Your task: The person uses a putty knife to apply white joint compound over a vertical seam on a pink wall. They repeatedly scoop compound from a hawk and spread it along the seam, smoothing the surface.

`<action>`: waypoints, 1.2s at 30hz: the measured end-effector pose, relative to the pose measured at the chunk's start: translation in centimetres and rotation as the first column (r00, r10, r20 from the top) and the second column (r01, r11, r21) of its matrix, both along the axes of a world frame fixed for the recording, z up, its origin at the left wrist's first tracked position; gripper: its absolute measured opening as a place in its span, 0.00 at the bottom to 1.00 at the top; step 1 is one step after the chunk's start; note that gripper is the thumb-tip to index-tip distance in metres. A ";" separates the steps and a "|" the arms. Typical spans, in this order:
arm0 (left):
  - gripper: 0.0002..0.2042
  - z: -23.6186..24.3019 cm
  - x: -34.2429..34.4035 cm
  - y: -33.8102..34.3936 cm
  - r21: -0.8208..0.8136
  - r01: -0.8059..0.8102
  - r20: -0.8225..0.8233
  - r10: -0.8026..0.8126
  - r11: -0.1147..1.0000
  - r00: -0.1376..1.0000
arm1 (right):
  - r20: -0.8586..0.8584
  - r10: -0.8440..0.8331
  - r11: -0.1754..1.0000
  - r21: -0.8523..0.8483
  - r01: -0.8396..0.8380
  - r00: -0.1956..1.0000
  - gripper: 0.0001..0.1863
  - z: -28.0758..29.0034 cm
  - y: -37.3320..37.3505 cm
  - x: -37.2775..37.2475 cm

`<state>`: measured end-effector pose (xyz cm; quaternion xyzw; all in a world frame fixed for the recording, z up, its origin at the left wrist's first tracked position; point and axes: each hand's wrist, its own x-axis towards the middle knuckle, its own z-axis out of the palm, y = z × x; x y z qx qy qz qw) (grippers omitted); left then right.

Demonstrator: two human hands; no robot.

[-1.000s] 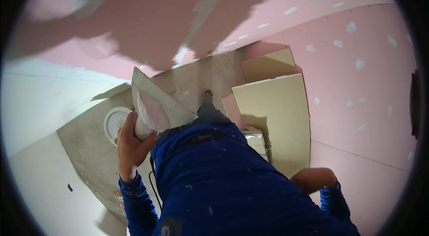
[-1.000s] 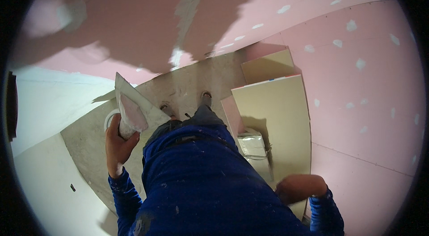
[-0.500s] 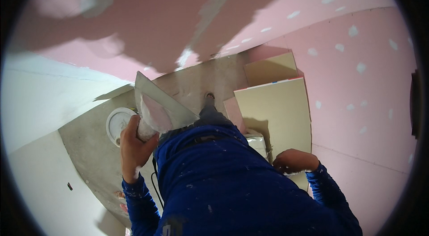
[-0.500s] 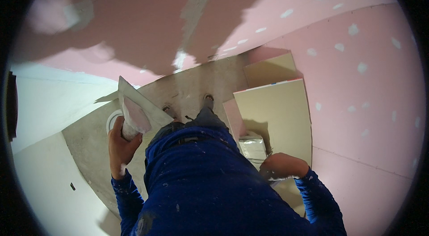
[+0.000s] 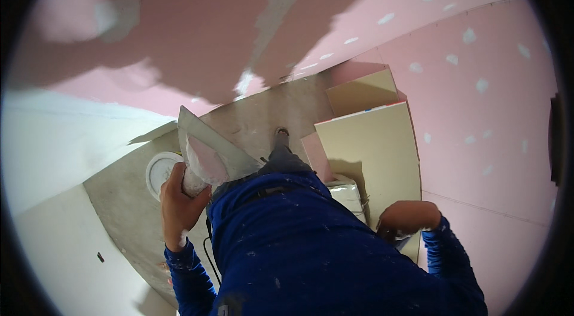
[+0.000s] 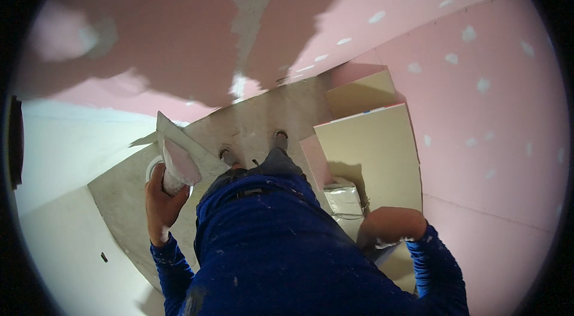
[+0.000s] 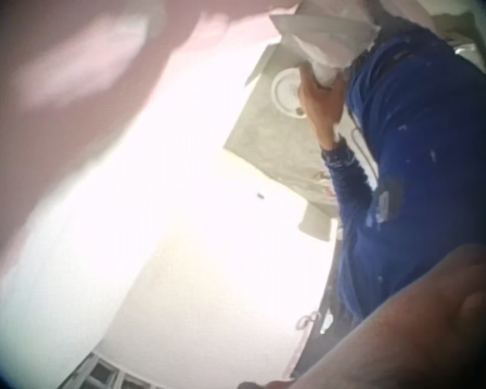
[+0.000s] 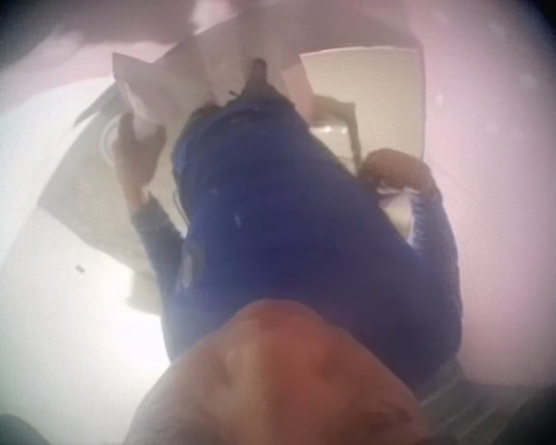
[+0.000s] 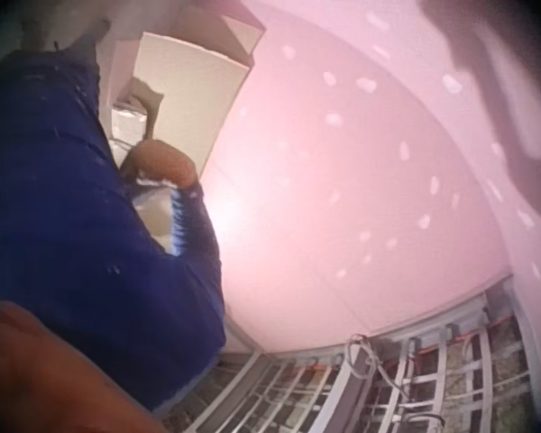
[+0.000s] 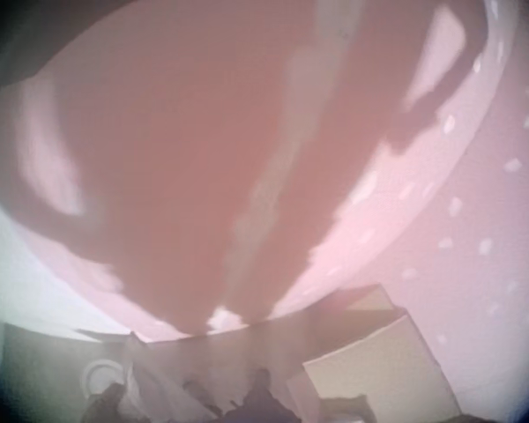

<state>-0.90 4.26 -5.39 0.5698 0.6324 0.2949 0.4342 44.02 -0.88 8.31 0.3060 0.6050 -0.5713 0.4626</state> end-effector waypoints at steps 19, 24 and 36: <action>0.20 0.0 0.1 -0.4 0.003 -0.043 -0.006 0.043 0.999 0.999 | 0.119 -0.096 0.981 0.181 0.073 0.988 0.13 -6.9 -3.0 2.1; 0.20 0.1 0.0 -0.2 0.001 -0.043 0.003 0.043 0.999 0.999 | -0.086 -0.394 0.918 -0.079 0.388 0.915 0.20 -7.8 -8.3 4.0; 0.19 -0.4 -0.1 0.2 0.006 0.002 0.025 -0.002 1.000 1.000 | -0.071 -0.627 0.758 -0.284 0.587 0.776 0.31 -9.5 -26.6 14.8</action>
